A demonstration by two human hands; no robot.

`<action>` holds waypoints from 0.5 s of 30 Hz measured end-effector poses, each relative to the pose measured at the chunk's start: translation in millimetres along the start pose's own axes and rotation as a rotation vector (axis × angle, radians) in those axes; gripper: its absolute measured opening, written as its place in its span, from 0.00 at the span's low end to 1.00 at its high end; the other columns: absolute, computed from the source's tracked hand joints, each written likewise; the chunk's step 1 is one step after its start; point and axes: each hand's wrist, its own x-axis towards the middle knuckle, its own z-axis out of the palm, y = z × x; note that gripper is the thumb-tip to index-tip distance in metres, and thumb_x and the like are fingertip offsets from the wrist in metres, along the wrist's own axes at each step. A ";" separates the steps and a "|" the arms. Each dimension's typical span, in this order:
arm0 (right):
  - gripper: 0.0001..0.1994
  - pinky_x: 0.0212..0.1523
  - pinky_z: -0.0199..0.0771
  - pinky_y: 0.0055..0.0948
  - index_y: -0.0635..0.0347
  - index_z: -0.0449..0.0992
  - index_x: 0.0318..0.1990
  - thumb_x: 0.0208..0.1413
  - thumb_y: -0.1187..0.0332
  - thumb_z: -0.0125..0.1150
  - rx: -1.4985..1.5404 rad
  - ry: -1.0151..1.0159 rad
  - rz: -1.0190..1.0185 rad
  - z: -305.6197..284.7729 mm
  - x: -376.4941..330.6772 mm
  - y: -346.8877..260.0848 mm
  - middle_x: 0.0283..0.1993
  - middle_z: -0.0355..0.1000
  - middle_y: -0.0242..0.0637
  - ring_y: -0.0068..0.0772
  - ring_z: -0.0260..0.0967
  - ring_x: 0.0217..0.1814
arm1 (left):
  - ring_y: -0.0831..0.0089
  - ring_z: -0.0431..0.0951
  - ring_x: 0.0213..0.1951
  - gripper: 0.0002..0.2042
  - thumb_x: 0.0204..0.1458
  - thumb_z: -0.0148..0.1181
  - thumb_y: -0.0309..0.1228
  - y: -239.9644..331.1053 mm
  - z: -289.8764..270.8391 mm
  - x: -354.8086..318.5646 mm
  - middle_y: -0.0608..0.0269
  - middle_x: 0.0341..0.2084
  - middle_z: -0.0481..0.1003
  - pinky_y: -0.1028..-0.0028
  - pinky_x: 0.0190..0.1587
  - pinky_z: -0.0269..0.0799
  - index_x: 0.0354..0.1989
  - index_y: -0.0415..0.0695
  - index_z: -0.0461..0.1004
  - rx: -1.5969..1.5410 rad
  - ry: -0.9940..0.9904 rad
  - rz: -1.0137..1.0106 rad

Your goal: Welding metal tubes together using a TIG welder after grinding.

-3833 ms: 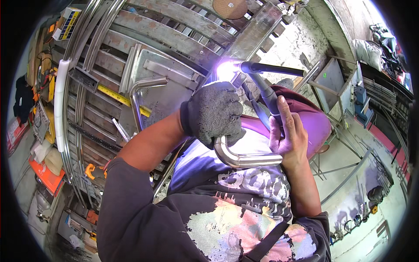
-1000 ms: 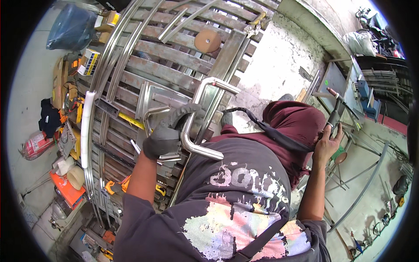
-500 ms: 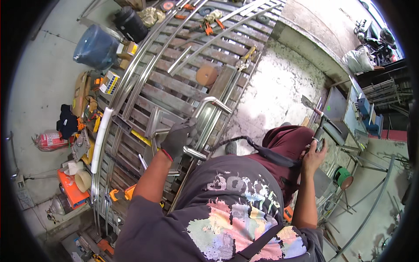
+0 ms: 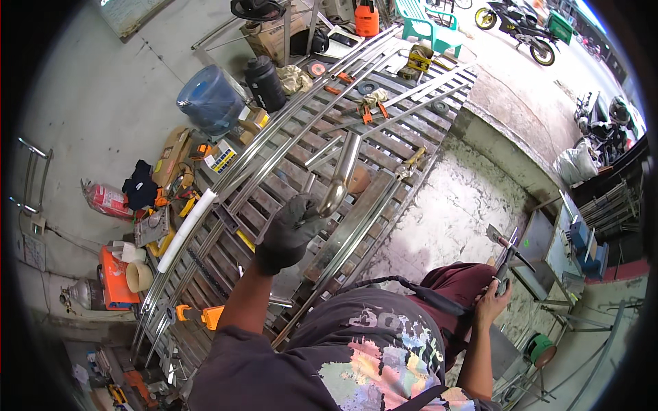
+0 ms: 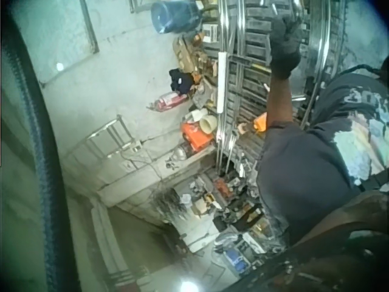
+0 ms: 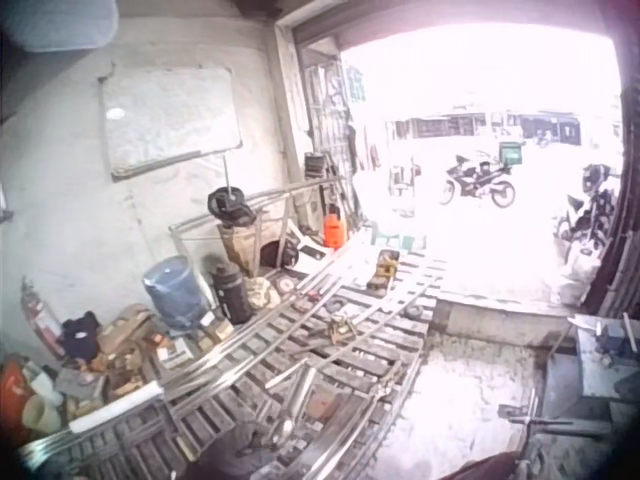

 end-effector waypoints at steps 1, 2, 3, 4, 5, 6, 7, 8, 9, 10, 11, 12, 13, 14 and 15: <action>0.28 0.15 0.61 0.24 0.57 0.59 0.74 0.72 0.61 0.60 -0.007 0.024 -0.027 1.2 -1.1 0.3 0.25 0.69 0.31 0.20 0.63 0.16 | 0.63 0.77 0.41 0.11 0.59 0.62 0.22 -1.5 -0.8 0.2 0.57 0.38 0.75 0.65 0.47 0.74 0.50 0.41 0.74 0.108 0.027 0.096; 0.28 0.15 0.61 0.24 0.57 0.59 0.74 0.72 0.61 0.60 -0.006 0.021 -0.030 2.9 -1.7 -2.6 0.25 0.69 0.31 0.20 0.63 0.16 | 0.63 0.77 0.41 0.11 0.59 0.62 0.22 -4.0 -1.4 0.6 0.57 0.38 0.75 0.65 0.47 0.74 0.50 0.41 0.74 0.108 0.032 0.097; 0.28 0.15 0.62 0.24 0.57 0.59 0.74 0.72 0.61 0.60 -0.001 0.017 -0.026 4.0 -2.0 -5.6 0.25 0.69 0.31 0.20 0.63 0.16 | 0.68 0.77 0.43 0.15 0.59 0.64 0.23 -7.9 -1.4 1.3 0.59 0.41 0.76 0.66 0.48 0.74 0.54 0.39 0.73 0.182 0.053 0.206; 0.28 0.15 0.62 0.24 0.58 0.59 0.74 0.72 0.61 0.60 0.004 0.013 -0.021 4.7 -2.0 -8.5 0.25 0.69 0.31 0.20 0.63 0.16 | 0.74 0.76 0.44 0.20 0.59 0.66 0.25 -11.3 -1.1 1.7 0.61 0.44 0.77 0.68 0.49 0.74 0.59 0.38 0.73 0.257 0.074 0.313; 0.28 0.15 0.62 0.24 0.58 0.59 0.74 0.72 0.61 0.60 0.002 0.011 -0.019 5.2 -3.7 -10.0 0.25 0.69 0.31 0.20 0.63 0.16 | 0.74 0.76 0.44 0.20 0.59 0.66 0.25 -15.0 -0.5 0.4 0.61 0.44 0.77 0.68 0.49 0.74 0.59 0.38 0.73 0.258 0.074 0.310; 0.30 0.16 0.63 0.23 0.57 0.57 0.75 0.72 0.62 0.60 -0.005 -0.017 0.002 5.8 -4.8 -11.8 0.26 0.69 0.30 0.19 0.63 0.18 | 0.74 0.77 0.44 0.19 0.59 0.67 0.25 -18.4 0.6 -0.9 0.62 0.43 0.78 0.69 0.49 0.74 0.59 0.38 0.73 0.198 0.092 0.266; 0.31 0.16 0.63 0.23 0.56 0.54 0.76 0.72 0.63 0.60 -0.012 -0.046 0.025 7.3 -5.2 -12.9 0.28 0.69 0.30 0.19 0.63 0.20 | 0.75 0.77 0.43 0.19 0.58 0.67 0.25 -20.6 1.8 -2.2 0.62 0.43 0.79 0.70 0.49 0.75 0.58 0.38 0.73 0.138 0.110 0.220; 0.31 0.16 0.63 0.23 0.56 0.54 0.76 0.72 0.63 0.60 -0.018 -0.043 0.025 6.4 -5.5 -12.8 0.28 0.69 0.30 0.19 0.63 0.20 | 0.75 0.77 0.43 0.19 0.58 0.67 0.25 -15.2 3.1 -4.0 0.62 0.43 0.79 0.70 0.49 0.75 0.58 0.38 0.73 0.133 0.108 0.217; 0.31 0.17 0.64 0.23 0.57 0.55 0.76 0.72 0.63 0.60 0.009 -0.046 0.021 6.3 -4.6 -11.5 0.28 0.70 0.30 0.19 0.64 0.21 | 0.76 0.78 0.42 0.18 0.59 0.67 0.25 -6.1 4.9 -5.8 0.64 0.41 0.79 0.72 0.47 0.75 0.57 0.38 0.74 0.010 0.082 0.050; 0.30 0.18 0.64 0.24 0.57 0.56 0.76 0.71 0.63 0.60 0.035 -0.049 0.017 6.4 -3.3 -10.6 0.29 0.70 0.31 0.19 0.65 0.22 | 0.77 0.78 0.40 0.18 0.59 0.67 0.26 -1.7 8.0 -7.3 0.65 0.40 0.79 0.73 0.45 0.75 0.56 0.38 0.75 -0.113 0.055 -0.117; 0.30 0.18 0.64 0.24 0.57 0.56 0.76 0.71 0.63 0.60 0.021 -0.049 0.021 5.5 1.1 -7.8 0.29 0.70 0.31 0.19 0.65 0.22 | 0.77 0.78 0.40 0.18 0.59 0.67 0.26 -4.3 13.9 -7.6 0.65 0.40 0.79 0.73 0.45 0.75 0.56 0.38 0.75 -0.120 0.054 -0.129; 0.30 0.20 0.66 0.24 0.58 0.58 0.75 0.70 0.63 0.61 -0.043 -0.049 0.006 4.8 6.2 -5.5 0.31 0.71 0.31 0.20 0.65 0.24 | 0.78 0.78 0.39 0.13 0.57 0.70 0.27 -10.6 20.3 -6.5 0.62 0.36 0.80 0.72 0.43 0.75 0.48 0.37 0.78 -0.140 0.105 -0.127; 0.30 0.22 0.67 0.25 0.59 0.59 0.75 0.70 0.63 0.62 -0.109 -0.049 -0.010 2.8 11.2 -4.0 0.32 0.72 0.32 0.21 0.66 0.25 | 0.79 0.79 0.38 0.09 0.56 0.73 0.28 -18.9 26.9 -6.8 0.59 0.33 0.81 0.71 0.42 0.75 0.40 0.37 0.80 -0.161 0.157 -0.125; 0.30 0.27 0.70 0.26 0.61 0.61 0.74 0.68 0.64 0.63 -0.184 -0.062 0.006 5.0 13.9 -9.1 0.35 0.74 0.33 0.22 0.68 0.28 | 0.79 0.80 0.37 0.09 0.55 0.72 0.26 -32.6 34.7 -11.2 0.61 0.31 0.81 0.71 0.42 0.76 0.41 0.36 0.83 -0.192 0.200 -0.115; 0.30 0.27 0.70 0.26 0.61 0.61 0.74 0.68 0.64 0.63 -0.209 -0.064 0.009 4.5 15.1 -12.8 0.35 0.74 0.33 0.22 0.68 0.28 | 0.79 0.80 0.37 0.09 0.55 0.72 0.26 -52.1 44.4 -14.5 0.61 0.31 0.81 0.71 0.42 0.76 0.41 0.36 0.83 -0.206 0.199 -0.136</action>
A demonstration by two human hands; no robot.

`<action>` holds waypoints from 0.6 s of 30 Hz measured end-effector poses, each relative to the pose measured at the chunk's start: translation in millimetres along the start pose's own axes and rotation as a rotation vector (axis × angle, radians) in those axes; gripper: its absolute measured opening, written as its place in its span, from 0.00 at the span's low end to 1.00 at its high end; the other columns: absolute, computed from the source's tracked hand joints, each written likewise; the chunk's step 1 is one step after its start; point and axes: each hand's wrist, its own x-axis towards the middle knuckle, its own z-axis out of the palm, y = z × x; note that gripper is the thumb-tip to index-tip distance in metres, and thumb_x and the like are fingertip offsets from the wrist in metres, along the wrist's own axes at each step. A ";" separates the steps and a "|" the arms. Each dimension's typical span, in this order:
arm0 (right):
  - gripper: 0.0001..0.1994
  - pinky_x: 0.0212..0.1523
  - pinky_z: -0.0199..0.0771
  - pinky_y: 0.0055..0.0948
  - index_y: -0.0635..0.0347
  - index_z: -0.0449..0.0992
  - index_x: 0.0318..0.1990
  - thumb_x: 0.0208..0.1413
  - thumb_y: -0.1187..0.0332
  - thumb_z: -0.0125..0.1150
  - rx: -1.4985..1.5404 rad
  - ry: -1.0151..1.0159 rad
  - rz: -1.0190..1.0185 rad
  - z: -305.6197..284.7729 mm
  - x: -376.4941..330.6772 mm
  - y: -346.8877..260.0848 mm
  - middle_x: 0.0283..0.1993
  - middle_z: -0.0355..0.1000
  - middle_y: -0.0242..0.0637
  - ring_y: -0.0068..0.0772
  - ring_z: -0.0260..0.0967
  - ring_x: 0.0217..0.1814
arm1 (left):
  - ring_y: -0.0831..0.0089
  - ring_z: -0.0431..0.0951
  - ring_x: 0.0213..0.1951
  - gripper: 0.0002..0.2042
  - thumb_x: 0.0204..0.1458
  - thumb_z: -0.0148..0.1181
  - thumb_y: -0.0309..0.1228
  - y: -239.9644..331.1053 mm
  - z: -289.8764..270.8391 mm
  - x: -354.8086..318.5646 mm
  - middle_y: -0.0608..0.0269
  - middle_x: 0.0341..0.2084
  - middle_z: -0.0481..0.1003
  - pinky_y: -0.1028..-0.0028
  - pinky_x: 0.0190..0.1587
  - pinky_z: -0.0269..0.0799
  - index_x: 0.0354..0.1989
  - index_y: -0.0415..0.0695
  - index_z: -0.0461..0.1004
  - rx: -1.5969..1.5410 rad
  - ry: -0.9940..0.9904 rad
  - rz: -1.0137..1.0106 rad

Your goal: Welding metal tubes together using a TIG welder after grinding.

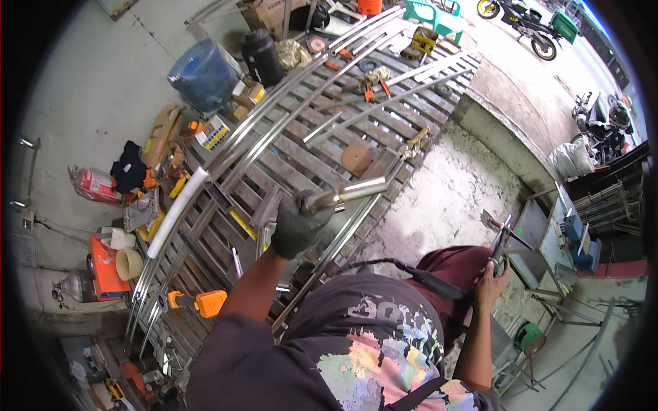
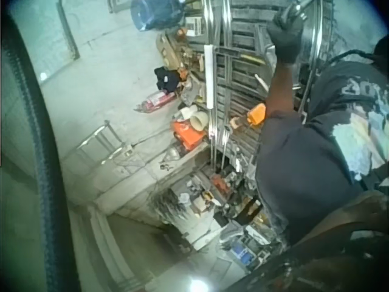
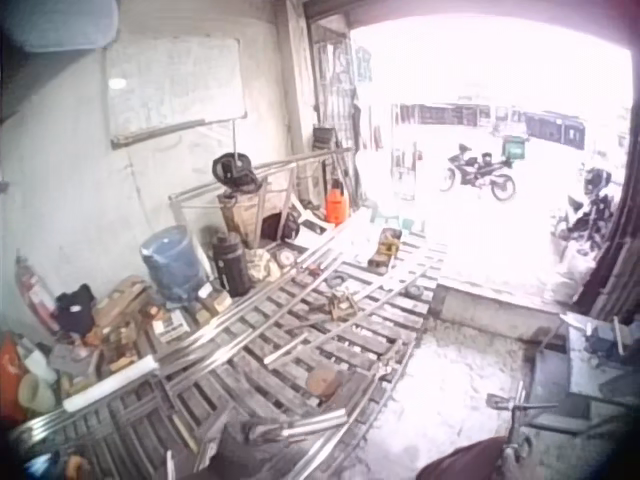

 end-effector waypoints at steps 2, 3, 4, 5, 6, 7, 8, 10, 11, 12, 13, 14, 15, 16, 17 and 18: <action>0.30 0.29 0.71 0.26 0.62 0.60 0.74 0.69 0.68 0.62 0.007 -0.094 -0.073 -3.6 -2.4 -4.2 0.35 0.73 0.33 0.22 0.68 0.29 | 0.79 0.80 0.38 0.11 0.55 0.71 0.24 -40.6 11.1 5.1 0.64 0.34 0.83 0.73 0.44 0.76 0.46 0.36 0.83 -0.245 0.005 -0.060; 0.29 0.29 0.69 0.24 0.62 0.58 0.75 0.70 0.71 0.59 0.075 -0.111 -0.088 0.1 -5.2 -12.7 0.36 0.73 0.32 0.20 0.67 0.29 | 0.79 0.81 0.41 0.13 0.55 0.69 0.22 -42.2 17.3 9.3 0.65 0.39 0.84 0.74 0.48 0.76 0.49 0.35 0.83 -0.110 0.040 0.125; 0.29 0.29 0.69 0.24 0.62 0.58 0.75 0.70 0.71 0.59 0.050 -0.109 -0.086 1.4 -9.6 -21.4 0.36 0.73 0.32 0.20 0.67 0.29 | 0.79 0.81 0.41 0.13 0.55 0.69 0.22 -46.9 22.8 12.4 0.65 0.39 0.84 0.74 0.48 0.76 0.49 0.35 0.83 -0.126 0.040 0.105; 0.29 0.29 0.68 0.23 0.62 0.57 0.76 0.70 0.73 0.58 0.029 -0.172 -0.131 4.6 -18.6 -39.5 0.37 0.73 0.32 0.19 0.66 0.29 | 0.80 0.81 0.42 0.14 0.55 0.68 0.22 -53.4 27.5 14.5 0.64 0.40 0.84 0.74 0.49 0.76 0.50 0.34 0.83 -0.251 0.070 0.033; 0.30 0.29 0.68 0.23 0.61 0.56 0.76 0.71 0.74 0.57 0.009 -0.235 -0.174 8.2 -30.3 -62.1 0.38 0.73 0.32 0.18 0.66 0.30 | 0.80 0.81 0.43 0.15 0.55 0.67 0.21 -57.4 32.2 15.8 0.64 0.41 0.84 0.74 0.49 0.76 0.51 0.34 0.82 -0.375 0.100 -0.038; 0.30 0.31 0.66 0.20 0.59 0.55 0.78 0.71 0.73 0.57 -0.125 -0.269 -0.216 15.1 -46.1 -90.9 0.40 0.73 0.30 0.16 0.66 0.33 | 0.81 0.80 0.42 0.15 0.55 0.67 0.21 -57.8 35.5 15.6 0.64 0.40 0.84 0.75 0.48 0.77 0.51 0.34 0.83 -0.364 0.115 -0.007; 0.30 0.31 0.66 0.20 0.59 0.55 0.78 0.71 0.73 0.57 -0.145 -0.258 -0.219 17.1 -56.3 -107.1 0.40 0.73 0.30 0.16 0.66 0.33 | 0.81 0.80 0.42 0.15 0.55 0.67 0.21 -59.7 45.2 18.8 0.64 0.40 0.84 0.75 0.48 0.77 0.51 0.34 0.83 -0.384 0.110 -0.015; 0.32 0.24 0.58 0.19 0.52 0.54 0.79 0.72 0.70 0.59 -0.130 -0.340 -0.445 21.4 -71.3 -133.1 0.32 0.69 0.26 0.14 0.59 0.25 | 0.81 0.80 0.42 0.13 0.56 0.67 0.22 -61.8 60.5 24.4 0.64 0.39 0.84 0.74 0.46 0.77 0.49 0.34 0.83 -0.299 0.120 0.076; 0.31 0.26 0.57 0.18 0.52 0.56 0.79 0.72 0.72 0.59 -0.173 -0.367 -0.463 20.3 -79.1 -151.1 0.34 0.69 0.26 0.14 0.58 0.27 | 0.81 0.80 0.40 0.11 0.56 0.67 0.23 -70.5 65.5 26.2 0.64 0.38 0.84 0.73 0.45 0.77 0.47 0.34 0.84 -0.337 0.104 0.026; 0.31 0.26 0.57 0.18 0.52 0.56 0.79 0.72 0.72 0.59 -0.188 -0.365 -0.467 20.0 -84.7 -165.1 0.34 0.69 0.26 0.14 0.58 0.27 | 0.81 0.80 0.40 0.11 0.56 0.67 0.23 -79.9 70.0 27.0 0.64 0.38 0.84 0.73 0.45 0.77 0.47 0.34 0.84 -0.351 0.106 0.020; 0.31 0.28 0.58 0.18 0.53 0.57 0.78 0.71 0.73 0.59 -0.259 -0.365 -0.585 20.4 -89.8 -178.0 0.34 0.69 0.25 0.14 0.58 0.28 | 0.81 0.81 0.40 0.11 0.56 0.67 0.23 -88.9 74.0 27.2 0.64 0.38 0.85 0.73 0.45 0.77 0.47 0.34 0.84 -0.398 0.103 -0.011; 0.31 0.29 0.58 0.18 0.53 0.58 0.78 0.71 0.74 0.59 -0.331 -0.369 -0.703 22.0 -97.0 -193.2 0.34 0.68 0.25 0.14 0.58 0.30 | 0.81 0.81 0.40 0.11 0.56 0.67 0.23 -94.1 75.6 26.6 0.64 0.38 0.85 0.73 0.45 0.77 0.47 0.34 0.84 -0.445 0.102 -0.043; 0.31 0.32 0.59 0.18 0.54 0.60 0.78 0.69 0.75 0.60 -0.326 -0.379 -0.691 22.7 -106.5 -211.6 0.35 0.69 0.26 0.14 0.58 0.32 | 0.81 0.81 0.40 0.11 0.57 0.66 0.23 -90.4 76.0 26.9 0.64 0.38 0.84 0.73 0.44 0.77 0.47 0.34 0.83 -0.467 0.112 -0.028; 0.31 0.32 0.59 0.18 0.54 0.60 0.78 0.69 0.75 0.60 -0.341 -0.379 -0.692 19.7 -113.7 -225.7 0.35 0.69 0.26 0.14 0.58 0.32 | 0.81 0.81 0.40 0.11 0.57 0.66 0.23 -92.2 76.2 26.2 0.64 0.38 0.84 0.73 0.44 0.77 0.47 0.34 0.83 -0.479 0.114 -0.036; 0.31 0.41 0.66 0.22 0.59 0.60 0.77 0.68 0.77 0.61 -0.349 -0.427 -0.674 16.7 -118.3 -238.2 0.50 0.71 0.34 0.21 0.65 0.41 | 0.81 0.81 0.40 0.11 0.57 0.66 0.23 -88.4 75.6 27.7 0.64 0.38 0.85 0.73 0.45 0.77 0.48 0.34 0.83 -0.465 0.084 -0.005; 0.31 0.51 0.74 0.26 0.65 0.61 0.75 0.66 0.78 0.62 -0.357 -0.477 -0.654 16.1 -121.6 -246.9 0.65 0.72 0.41 0.27 0.73 0.50 | 0.80 0.81 0.40 0.11 0.57 0.67 0.23 -83.7 75.1 28.3 0.63 0.38 0.85 0.73 0.45 0.77 0.48 0.34 0.83 -0.449 0.057 0.026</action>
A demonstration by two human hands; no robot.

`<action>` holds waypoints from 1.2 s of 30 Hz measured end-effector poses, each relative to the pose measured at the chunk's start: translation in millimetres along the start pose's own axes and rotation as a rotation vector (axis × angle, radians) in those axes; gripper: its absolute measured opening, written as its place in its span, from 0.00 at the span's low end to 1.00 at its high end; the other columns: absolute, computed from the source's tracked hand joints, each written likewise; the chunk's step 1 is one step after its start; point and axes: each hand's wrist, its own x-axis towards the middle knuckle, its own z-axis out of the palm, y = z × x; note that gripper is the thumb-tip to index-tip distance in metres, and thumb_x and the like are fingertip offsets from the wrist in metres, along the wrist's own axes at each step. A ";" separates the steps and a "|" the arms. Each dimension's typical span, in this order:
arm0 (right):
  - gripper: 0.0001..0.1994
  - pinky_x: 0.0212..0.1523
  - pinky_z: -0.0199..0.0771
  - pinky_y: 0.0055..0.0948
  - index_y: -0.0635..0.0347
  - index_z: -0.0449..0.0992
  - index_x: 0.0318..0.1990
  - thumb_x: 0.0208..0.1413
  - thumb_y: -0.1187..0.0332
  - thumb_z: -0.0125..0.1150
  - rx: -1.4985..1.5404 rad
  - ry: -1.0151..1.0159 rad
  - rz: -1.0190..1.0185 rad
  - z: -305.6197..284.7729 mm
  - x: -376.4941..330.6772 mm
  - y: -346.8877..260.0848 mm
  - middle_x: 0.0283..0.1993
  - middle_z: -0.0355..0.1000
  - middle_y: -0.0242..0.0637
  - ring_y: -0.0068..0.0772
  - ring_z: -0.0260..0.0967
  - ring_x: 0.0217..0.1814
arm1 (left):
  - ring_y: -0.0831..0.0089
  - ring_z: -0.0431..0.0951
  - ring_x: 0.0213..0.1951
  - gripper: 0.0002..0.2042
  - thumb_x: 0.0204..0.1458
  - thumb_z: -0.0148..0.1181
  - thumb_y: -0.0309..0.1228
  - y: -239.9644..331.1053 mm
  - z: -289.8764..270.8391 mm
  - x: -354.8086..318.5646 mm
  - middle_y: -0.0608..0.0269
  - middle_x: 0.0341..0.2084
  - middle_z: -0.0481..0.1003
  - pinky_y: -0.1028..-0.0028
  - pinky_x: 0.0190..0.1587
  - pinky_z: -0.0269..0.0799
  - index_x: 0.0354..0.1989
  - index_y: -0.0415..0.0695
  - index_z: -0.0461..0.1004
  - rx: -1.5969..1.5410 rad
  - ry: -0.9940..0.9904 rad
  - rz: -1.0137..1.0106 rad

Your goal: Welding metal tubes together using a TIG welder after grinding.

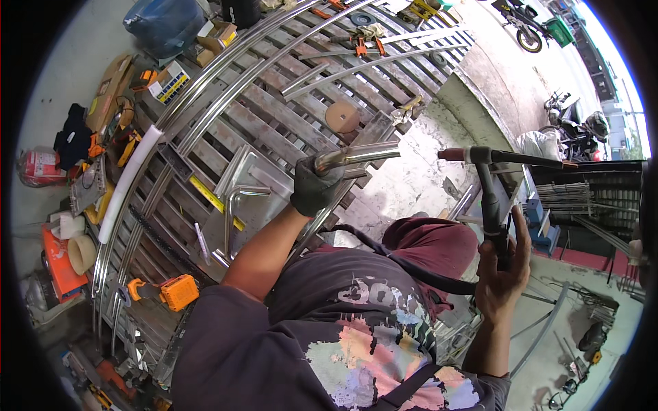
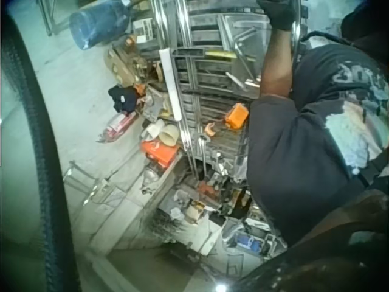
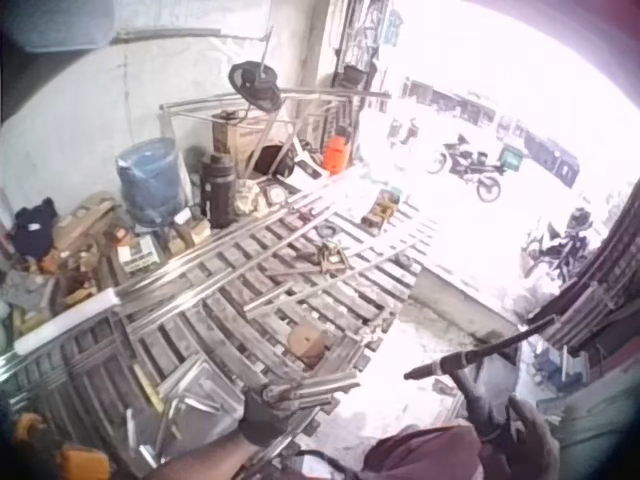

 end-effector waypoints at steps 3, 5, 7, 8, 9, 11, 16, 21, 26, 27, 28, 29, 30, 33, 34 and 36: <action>0.31 0.55 0.77 0.31 0.68 0.64 0.73 0.63 0.76 0.66 -0.129 -0.026 -0.131 -4.0 7.1 -20.9 0.66 0.75 0.49 0.38 0.78 0.56 | 0.79 0.82 0.39 0.10 0.57 0.67 0.24 -2.6 3.2 0.9 0.61 0.38 0.86 0.72 0.43 0.78 0.46 0.34 0.83 0.079 -0.008 0.163; 0.32 0.61 0.78 0.38 0.67 0.68 0.71 0.60 0.73 0.69 -0.223 -0.065 -0.190 -2.1 10.2 -29.3 0.65 0.75 0.55 0.49 0.78 0.64 | 0.78 0.82 0.38 0.09 0.57 0.67 0.24 -6.7 -1.9 2.1 0.60 0.37 0.86 0.72 0.42 0.78 0.45 0.35 0.83 0.094 -0.066 0.179; 0.31 0.54 0.76 0.31 0.67 0.65 0.73 0.63 0.73 0.66 -0.318 -0.109 -0.289 2.6 18.1 -41.5 0.63 0.76 0.50 0.38 0.77 0.56 | 0.71 0.85 0.40 0.12 0.54 0.70 0.22 -6.3 -5.5 1.9 0.58 0.45 0.85 0.72 0.46 0.79 0.46 0.37 0.83 0.379 -0.196 0.312; 0.31 0.47 0.75 0.24 0.66 0.63 0.75 0.66 0.72 0.64 -0.402 -0.149 -0.388 4.4 21.9 -47.7 0.62 0.77 0.46 0.26 0.76 0.48 | 0.71 0.85 0.40 0.12 0.54 0.70 0.22 -5.4 -4.4 1.9 0.58 0.45 0.85 0.72 0.46 0.79 0.46 0.37 0.83 0.373 -0.191 0.307; 0.30 0.57 0.76 0.31 0.68 0.65 0.74 0.65 0.72 0.64 -0.417 -0.193 -0.386 5.7 23.7 -52.7 0.72 0.70 0.52 0.37 0.78 0.60 | 0.71 0.85 0.37 0.11 0.54 0.70 0.24 -3.4 -3.0 2.2 0.55 0.39 0.85 0.70 0.42 0.79 0.45 0.37 0.83 0.332 -0.166 0.227; 0.32 0.58 0.77 0.35 0.66 0.66 0.73 0.61 0.73 0.66 -0.395 -0.197 -0.370 12.2 24.3 -59.2 0.68 0.73 0.53 0.44 0.78 0.62 | 0.72 0.85 0.34 0.10 0.55 0.70 0.26 -1.8 0.2 6.2 0.53 0.33 0.85 0.68 0.38 0.78 0.44 0.37 0.83 0.278 -0.146 0.149; 0.32 0.60 0.79 0.37 0.63 0.66 0.73 0.60 0.76 0.65 -0.329 -0.219 -0.385 19.9 26.3 -62.7 0.66 0.75 0.54 0.50 0.79 0.64 | 0.70 0.85 0.33 0.10 0.54 0.72 0.27 -10.2 3.6 10.0 0.52 0.31 0.85 0.67 0.38 0.79 0.42 0.36 0.83 0.108 -0.111 0.089; 0.29 0.63 0.74 0.37 0.69 0.66 0.73 0.65 0.73 0.62 -0.322 -0.236 -0.368 21.8 26.3 -67.2 0.69 0.72 0.54 0.46 0.76 0.67 | 0.73 0.84 0.34 0.07 0.53 0.71 0.23 5.5 4.5 10.8 0.54 0.32 0.85 0.69 0.38 0.79 0.39 0.36 0.83 0.114 -0.119 0.063; 0.31 0.60 0.79 0.34 0.64 0.67 0.73 0.61 0.78 0.65 -0.303 -0.229 -0.389 27.9 28.9 -68.0 0.65 0.75 0.57 0.48 0.79 0.64 | 0.68 0.87 0.35 0.10 0.57 0.63 0.27 10.8 -0.6 11.3 0.51 0.33 0.86 0.68 0.40 0.81 0.44 0.36 0.83 0.313 -0.159 0.144; 0.31 0.59 0.79 0.34 0.65 0.67 0.73 0.61 0.78 0.66 -0.279 -0.238 -0.383 29.2 29.6 -67.7 0.65 0.75 0.57 0.48 0.79 0.64 | 0.68 0.85 0.32 0.09 0.56 0.65 0.28 11.2 0.1 11.5 0.52 0.30 0.84 0.67 0.37 0.79 0.42 0.37 0.83 0.282 -0.138 0.181; 0.31 0.59 0.79 0.34 0.65 0.67 0.73 0.61 0.78 0.66 -0.255 -0.248 -0.377 30.3 30.2 -67.4 0.65 0.75 0.58 0.48 0.79 0.64 | 0.67 0.84 0.29 0.09 0.56 0.66 0.30 11.8 1.0 11.4 0.53 0.27 0.83 0.66 0.35 0.78 0.39 0.37 0.83 0.250 -0.117 0.219; 0.31 0.59 0.79 0.34 0.65 0.67 0.73 0.61 0.78 0.66 -0.256 -0.249 -0.376 31.0 30.5 -67.7 0.65 0.75 0.58 0.48 0.79 0.64 | 0.67 0.84 0.29 0.09 0.56 0.66 0.30 15.3 3.3 11.5 0.53 0.27 0.83 0.66 0.35 0.78 0.39 0.37 0.83 0.250 -0.116 0.218; 0.31 0.59 0.79 0.34 0.66 0.67 0.73 0.61 0.78 0.66 -0.251 -0.252 -0.369 31.6 30.7 -67.9 0.65 0.75 0.58 0.48 0.79 0.64 | 0.67 0.82 0.28 0.08 0.56 0.67 0.30 20.9 6.0 11.7 0.53 0.25 0.82 0.66 0.34 0.77 0.37 0.38 0.82 0.216 -0.107 0.182; 0.31 0.59 0.79 0.34 0.66 0.67 0.72 0.61 0.78 0.66 -0.251 -0.248 -0.390 33.9 32.7 -66.4 0.64 0.76 0.58 0.49 0.79 0.63 | 0.67 0.79 0.25 0.07 0.55 0.67 0.30 22.4 6.6 11.7 0.55 0.23 0.80 0.67 0.32 0.74 0.33 0.39 0.80 0.198 -0.091 0.159; 0.31 0.59 0.79 0.35 0.67 0.67 0.72 0.61 0.78 0.66 -0.256 -0.241 -0.417 34.4 33.0 -65.9 0.64 0.76 0.58 0.49 0.80 0.62 | 0.67 0.77 0.24 0.07 0.55 0.67 0.31 21.9 6.4 11.8 0.56 0.22 0.79 0.67 0.32 0.73 0.32 0.39 0.80 0.213 -0.085 0.173; 0.31 0.59 0.79 0.35 0.67 0.67 0.72 0.61 0.78 0.66 -0.236 -0.267 -0.359 33.4 32.1 -67.8 0.64 0.76 0.58 0.50 0.80 0.63 | 0.69 0.82 0.31 0.07 0.55 0.68 0.26 22.7 -0.1 11.9 0.54 0.29 0.82 0.68 0.37 0.77 0.39 0.37 0.82 0.253 -0.145 0.142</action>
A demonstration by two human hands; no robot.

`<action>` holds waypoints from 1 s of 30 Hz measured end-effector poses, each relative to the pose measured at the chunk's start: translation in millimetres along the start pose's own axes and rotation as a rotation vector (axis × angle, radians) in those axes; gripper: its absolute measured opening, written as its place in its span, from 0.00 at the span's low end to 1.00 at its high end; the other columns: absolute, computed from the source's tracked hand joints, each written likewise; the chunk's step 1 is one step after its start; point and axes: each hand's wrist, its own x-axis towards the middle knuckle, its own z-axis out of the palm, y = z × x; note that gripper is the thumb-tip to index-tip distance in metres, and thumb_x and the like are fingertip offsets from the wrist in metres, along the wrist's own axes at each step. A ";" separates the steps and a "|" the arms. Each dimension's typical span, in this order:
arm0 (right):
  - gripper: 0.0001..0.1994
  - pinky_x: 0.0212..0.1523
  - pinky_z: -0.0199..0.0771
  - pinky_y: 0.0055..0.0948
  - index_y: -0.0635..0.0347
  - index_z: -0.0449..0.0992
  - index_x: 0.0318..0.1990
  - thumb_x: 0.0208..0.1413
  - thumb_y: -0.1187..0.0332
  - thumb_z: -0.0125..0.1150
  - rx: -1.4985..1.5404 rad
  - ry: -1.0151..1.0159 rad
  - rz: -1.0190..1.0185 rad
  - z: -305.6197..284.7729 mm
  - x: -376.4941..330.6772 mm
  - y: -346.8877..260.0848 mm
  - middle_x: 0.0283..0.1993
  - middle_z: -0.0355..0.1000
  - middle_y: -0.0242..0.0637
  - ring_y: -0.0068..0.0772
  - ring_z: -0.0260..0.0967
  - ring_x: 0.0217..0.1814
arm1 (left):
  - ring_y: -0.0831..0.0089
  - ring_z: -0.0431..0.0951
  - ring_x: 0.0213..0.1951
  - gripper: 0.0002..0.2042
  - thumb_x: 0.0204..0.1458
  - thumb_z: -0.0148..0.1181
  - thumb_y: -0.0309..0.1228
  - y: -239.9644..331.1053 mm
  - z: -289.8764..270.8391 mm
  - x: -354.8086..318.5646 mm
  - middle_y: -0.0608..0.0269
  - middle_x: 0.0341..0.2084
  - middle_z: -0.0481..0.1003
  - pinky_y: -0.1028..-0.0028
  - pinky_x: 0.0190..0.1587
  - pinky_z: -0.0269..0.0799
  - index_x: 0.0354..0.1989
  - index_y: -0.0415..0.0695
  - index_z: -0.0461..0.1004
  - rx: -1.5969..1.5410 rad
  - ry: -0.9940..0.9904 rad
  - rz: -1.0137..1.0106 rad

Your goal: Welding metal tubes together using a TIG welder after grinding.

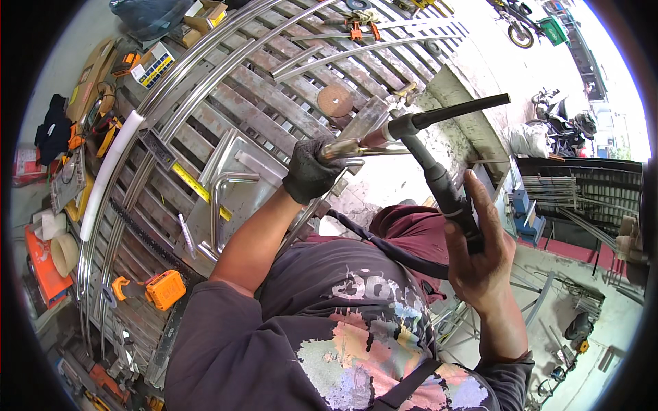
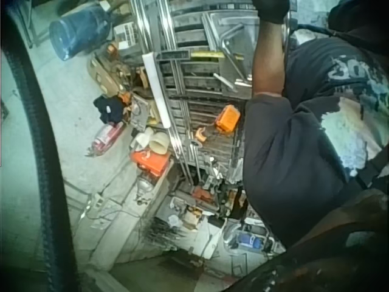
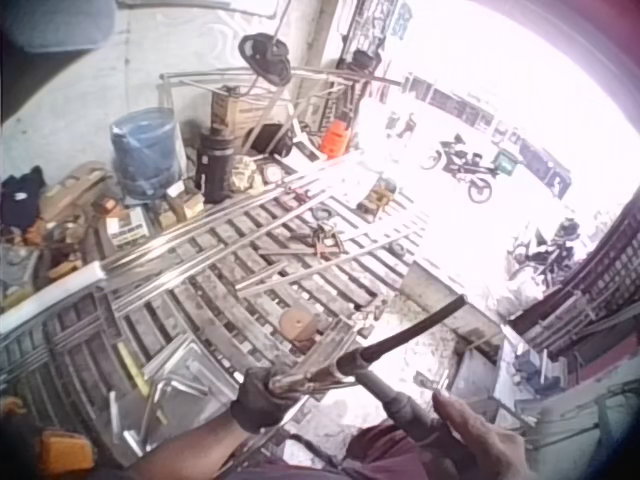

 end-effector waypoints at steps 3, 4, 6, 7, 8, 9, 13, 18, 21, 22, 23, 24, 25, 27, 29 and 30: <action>0.31 0.59 0.79 0.36 0.67 0.68 0.72 0.61 0.78 0.66 0.026 -0.014 0.028 1.6 -0.7 1.7 0.63 0.76 0.58 0.51 0.80 0.62 | 0.71 0.86 0.38 0.11 0.55 0.68 0.22 2.1 -2.9 0.7 0.52 0.36 0.86 0.69 0.42 0.80 0.46 0.36 0.84 0.022 -0.075 -0.049; 0.31 0.58 0.80 0.37 0.66 0.68 0.72 0.60 0.78 0.66 0.020 -0.001 0.005 2.3 -0.9 2.6 0.62 0.77 0.58 0.51 0.81 0.60 | 0.70 0.86 0.38 0.11 0.55 0.68 0.22 2.5 -3.0 1.0 0.52 0.37 0.86 0.69 0.42 0.80 0.46 0.36 0.84 0.010 -0.084 -0.072; 0.31 0.55 0.80 0.37 0.65 0.68 0.72 0.60 0.78 0.66 0.013 -0.016 0.024 1.1 -0.4 -1.1 0.59 0.78 0.57 0.50 0.82 0.57 | 0.71 0.86 0.38 0.11 0.55 0.68 0.22 -1.6 -3.7 0.0 0.52 0.37 0.86 0.69 0.42 0.80 0.46 0.36 0.84 0.014 -0.086 -0.061; 0.31 0.53 0.81 0.37 0.64 0.68 0.72 0.60 0.79 0.66 0.005 -0.031 0.043 0.6 -0.3 -2.4 0.57 0.79 0.56 0.49 0.83 0.54 | 0.71 0.86 0.38 0.11 0.54 0.69 0.22 -2.8 -4.0 -0.5 0.52 0.37 0.86 0.69 0.42 0.80 0.46 0.36 0.84 0.016 -0.089 -0.050; 0.31 0.53 0.81 0.37 0.64 0.68 0.72 0.60 0.79 0.66 0.005 -0.031 0.044 0.9 -0.5 -1.5 0.57 0.79 0.56 0.49 0.83 0.54 | 0.71 0.86 0.38 0.11 0.54 0.69 0.22 -2.4 -3.2 -0.6 0.52 0.37 0.86 0.69 0.42 0.80 0.46 0.36 0.84 0.016 -0.090 -0.050; 0.31 0.50 0.81 0.37 0.63 0.69 0.72 0.59 0.80 0.66 -0.024 -0.024 -0.001 1.7 -0.7 0.3 0.54 0.79 0.55 0.49 0.83 0.50 | 0.71 0.86 0.38 0.11 0.54 0.69 0.22 -1.6 -1.9 -1.0 0.52 0.36 0.86 0.69 0.42 0.80 0.46 0.36 0.84 0.012 -0.069 -0.048; 0.32 0.46 0.82 0.37 0.62 0.69 0.72 0.57 0.81 0.66 -0.068 -0.004 -0.138 3.7 1.6 3.6 0.51 0.80 0.53 0.49 0.82 0.44 | 0.71 0.86 0.37 0.11 0.53 0.72 0.24 -1.0 -0.2 0.0 0.53 0.36 0.86 0.70 0.42 0.80 0.44 0.37 0.84 0.048 -0.033 -0.114; 0.28 0.58 0.80 0.36 0.69 0.69 0.70 0.61 0.78 0.64 -0.083 -0.054 -0.073 2.3 -2.6 4.9 0.64 0.76 0.56 0.51 0.81 0.60 | 0.71 0.87 0.38 0.12 0.52 0.75 0.26 -8.1 1.3 -0.5 0.54 0.36 0.87 0.68 0.42 0.81 0.44 0.38 0.85 0.023 -0.033 -0.085; 0.32 0.56 0.81 0.38 0.68 0.67 0.72 0.60 0.75 0.65 -0.069 0.065 -0.097 7.2 -6.7 7.2 0.65 0.75 0.58 0.53 0.81 0.60 | 0.71 0.87 0.38 0.12 0.52 0.75 0.27 -10.4 0.4 -1.0 0.54 0.37 0.87 0.67 0.42 0.82 0.45 0.38 0.85 0.040 -0.038 -0.030; 0.32 0.56 0.81 0.38 0.68 0.67 0.72 0.60 0.75 0.65 -0.069 0.066 -0.096 6.9 -6.6 6.5 0.65 0.75 0.58 0.53 0.81 0.60 | 0.71 0.87 0.38 0.12 0.53 0.75 0.27 -8.2 -0.4 -0.7 0.54 0.37 0.87 0.68 0.42 0.82 0.45 0.39 0.85 0.046 -0.044 -0.017; 0.32 0.55 0.81 0.38 0.68 0.67 0.72 0.60 0.75 0.66 -0.088 0.052 -0.111 6.3 -5.7 6.5 0.65 0.75 0.59 0.54 0.81 0.60 | 0.71 0.87 0.38 0.12 0.53 0.75 0.27 -2.6 1.6 -0.1 0.54 0.37 0.87 0.68 0.42 0.82 0.45 0.39 0.85 0.048 -0.046 -0.018; 0.32 0.54 0.81 0.39 0.67 0.67 0.72 0.60 0.75 0.66 -0.107 0.039 -0.126 6.2 -5.4 6.7 0.64 0.75 0.59 0.54 0.81 0.59 | 0.76 0.79 0.33 0.07 0.53 0.69 0.27 5.4 6.1 0.1 0.62 0.30 0.81 0.70 0.38 0.76 0.38 0.39 0.81 -0.062 0.006 -0.060; 0.32 0.54 0.81 0.39 0.67 0.67 0.72 0.60 0.75 0.66 -0.105 0.040 -0.124 6.5 -6.1 6.9 0.64 0.75 0.59 0.54 0.81 0.59 | 0.81 0.72 0.29 0.04 0.54 0.63 0.27 9.4 8.5 0.1 0.69 0.23 0.76 0.72 0.34 0.71 0.30 0.39 0.77 -0.173 0.058 -0.102; 0.32 0.56 0.81 0.39 0.67 0.67 0.73 0.60 0.74 0.66 -0.076 -0.004 -0.073 6.8 -7.4 7.1 0.64 0.75 0.59 0.55 0.81 0.60 | 0.81 0.72 0.29 0.04 0.54 0.63 0.26 6.6 7.7 0.1 0.69 0.23 0.76 0.72 0.33 0.71 0.30 0.39 0.78 -0.153 0.050 -0.083; 0.32 0.56 0.80 0.39 0.67 0.67 0.73 0.61 0.74 0.66 -0.074 -0.002 -0.061 7.3 -7.9 6.4 0.63 0.76 0.58 0.54 0.80 0.60 | 0.81 0.71 0.28 0.04 0.54 0.63 0.26 -0.2 7.0 -0.5 0.68 0.23 0.76 0.72 0.33 0.71 0.30 0.39 0.78 -0.134 0.045 -0.065; 0.31 0.57 0.80 0.38 0.67 0.67 0.73 0.61 0.73 0.66 -0.072 -0.001 -0.049 7.5 -7.8 5.9 0.63 0.76 0.58 0.54 0.80 0.61 | 0.80 0.71 0.28 0.04 0.54 0.63 0.26 -5.5 7.1 -1.1 0.67 0.23 0.76 0.72 0.33 0.71 0.30 0.39 0.77 -0.101 0.038 -0.042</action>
